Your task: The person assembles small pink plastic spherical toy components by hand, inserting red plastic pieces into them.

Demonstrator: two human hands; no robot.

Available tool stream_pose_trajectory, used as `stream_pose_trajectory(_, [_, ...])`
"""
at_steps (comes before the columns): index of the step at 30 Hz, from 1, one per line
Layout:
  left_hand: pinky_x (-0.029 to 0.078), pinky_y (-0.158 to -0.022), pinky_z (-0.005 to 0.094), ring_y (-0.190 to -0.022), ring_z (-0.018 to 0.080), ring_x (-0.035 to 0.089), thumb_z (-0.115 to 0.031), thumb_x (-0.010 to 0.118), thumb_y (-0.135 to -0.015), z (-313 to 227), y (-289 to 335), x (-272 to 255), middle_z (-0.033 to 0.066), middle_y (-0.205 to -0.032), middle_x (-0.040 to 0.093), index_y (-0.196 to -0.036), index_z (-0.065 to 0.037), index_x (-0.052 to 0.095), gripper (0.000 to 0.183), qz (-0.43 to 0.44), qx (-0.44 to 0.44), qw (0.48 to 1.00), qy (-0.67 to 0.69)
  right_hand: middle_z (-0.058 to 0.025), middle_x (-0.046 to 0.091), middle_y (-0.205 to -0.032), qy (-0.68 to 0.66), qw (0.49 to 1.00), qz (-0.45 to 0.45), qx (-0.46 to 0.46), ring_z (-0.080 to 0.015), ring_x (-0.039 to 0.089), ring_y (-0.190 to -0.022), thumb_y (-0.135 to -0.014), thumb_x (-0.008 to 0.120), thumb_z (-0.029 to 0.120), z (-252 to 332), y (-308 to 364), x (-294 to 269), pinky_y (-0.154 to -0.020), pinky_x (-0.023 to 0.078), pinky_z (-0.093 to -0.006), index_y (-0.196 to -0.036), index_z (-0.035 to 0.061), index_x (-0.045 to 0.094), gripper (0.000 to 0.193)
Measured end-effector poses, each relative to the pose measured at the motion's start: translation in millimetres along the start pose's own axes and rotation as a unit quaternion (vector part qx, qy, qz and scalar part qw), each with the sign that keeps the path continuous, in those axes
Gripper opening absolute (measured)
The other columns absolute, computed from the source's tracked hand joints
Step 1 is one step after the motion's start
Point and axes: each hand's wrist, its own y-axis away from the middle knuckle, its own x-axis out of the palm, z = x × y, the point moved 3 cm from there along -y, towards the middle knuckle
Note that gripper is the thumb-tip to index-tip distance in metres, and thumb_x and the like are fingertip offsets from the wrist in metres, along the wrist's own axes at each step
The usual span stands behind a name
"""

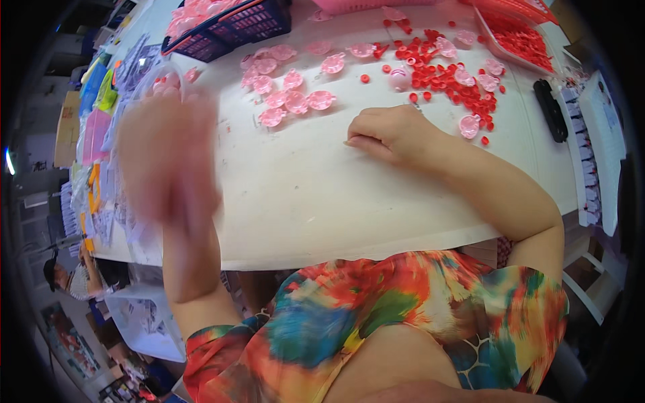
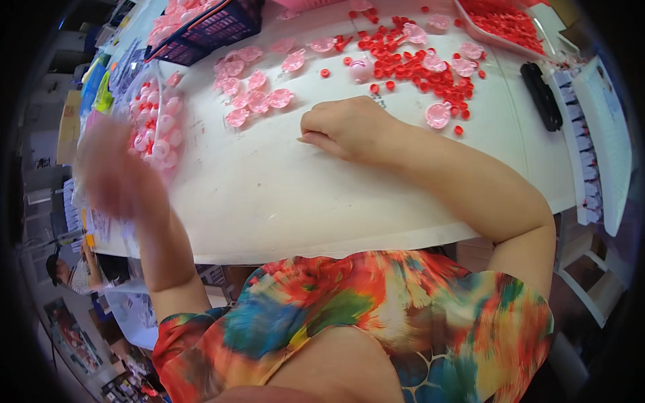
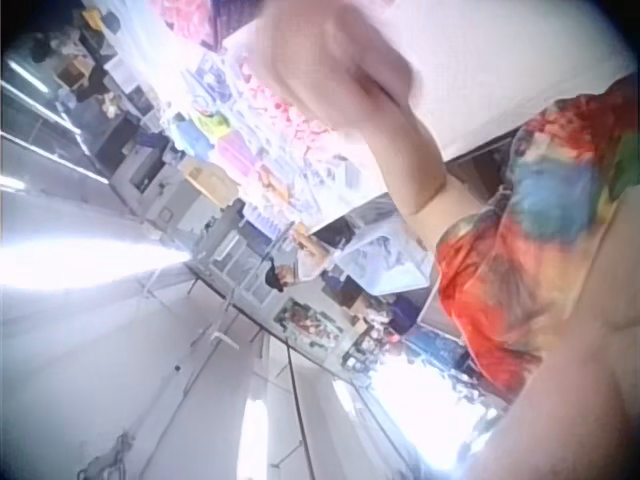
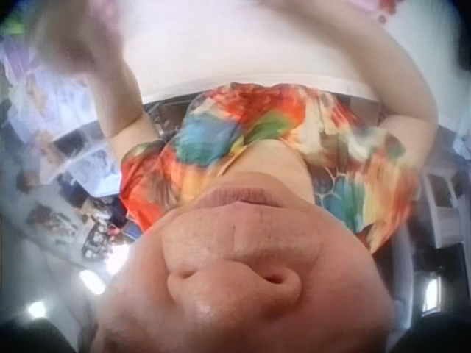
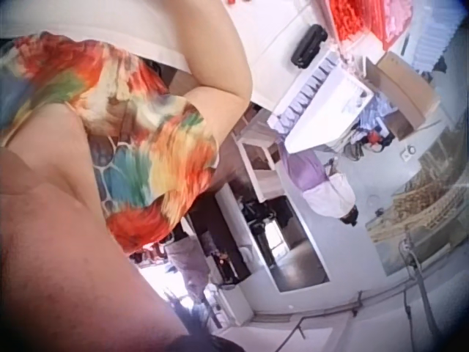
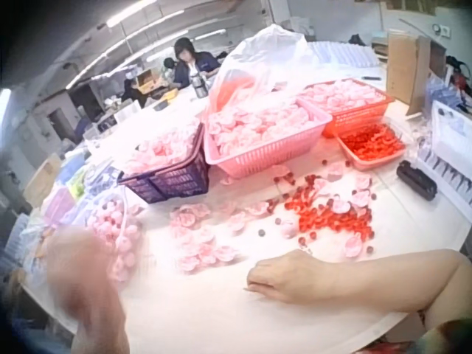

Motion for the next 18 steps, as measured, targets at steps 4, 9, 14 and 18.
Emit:
stream_pose_trajectory(4, [0.043, -0.076, 0.0247, -0.086, 0.0164, 0.058, -0.008, 0.052, -0.082, 21, -101, 64, 0.0092, -0.093, 0.062, -0.103, -0.003, 0.057, 0.022, -0.275, 0.235, 0.763, 0.536, -0.007, 0.057, -0.074, 0.01, 0.999, -0.01, -0.039, -0.0265, 0.056, -0.069, -0.081, 0.053, 0.021, 14, -6, -2, -0.059, 0.044, -0.0355, -0.079, 0.0074, 0.055, 0.014])
stream_pose_trajectory(9, [0.042, -0.081, 0.0255, -0.087, 0.0134, 0.056, -0.007, 0.051, -0.081, 2, -161, 111, 0.0064, -0.102, 0.06, -0.111, -0.002, 0.052, 0.031, -0.207, 0.235, 0.833, 0.456, -0.0076, 0.057, -0.074, 0.0, 1.0, -0.002, -0.03, -0.0265, 0.056, -0.069, -0.08, 0.053, 0.021, 10, -7, -1, -0.058, 0.044, -0.035, -0.078, 0.0067, 0.054, 0.014])
stream_pose_trajectory(14, [0.042, -0.08, 0.0255, -0.088, 0.0145, 0.056, -0.005, 0.054, -0.074, -11, -151, 101, 0.007, -0.1, 0.06, -0.113, -0.001, 0.051, 0.039, -0.046, 0.284, 0.837, 0.465, -0.0081, 0.057, -0.074, 0.002, 0.999, -0.008, -0.032, -0.0265, 0.056, -0.069, -0.08, 0.053, 0.02, 9, -5, -3, -0.059, 0.044, -0.0352, -0.078, 0.006, 0.054, 0.014])
stream_pose_trajectory(18, [0.044, -0.076, 0.0246, -0.084, 0.0138, 0.057, -0.003, 0.06, -0.07, 0, -154, 113, 0.0071, -0.096, 0.061, -0.115, -0.002, 0.05, 0.046, -0.058, 0.273, 0.827, 0.488, -0.0084, 0.057, -0.075, 0.0, 0.999, -0.013, -0.045, -0.027, 0.056, -0.07, -0.08, 0.054, 0.02, 13, -6, -3, -0.059, 0.044, -0.0353, -0.078, 0.0056, 0.055, 0.014])
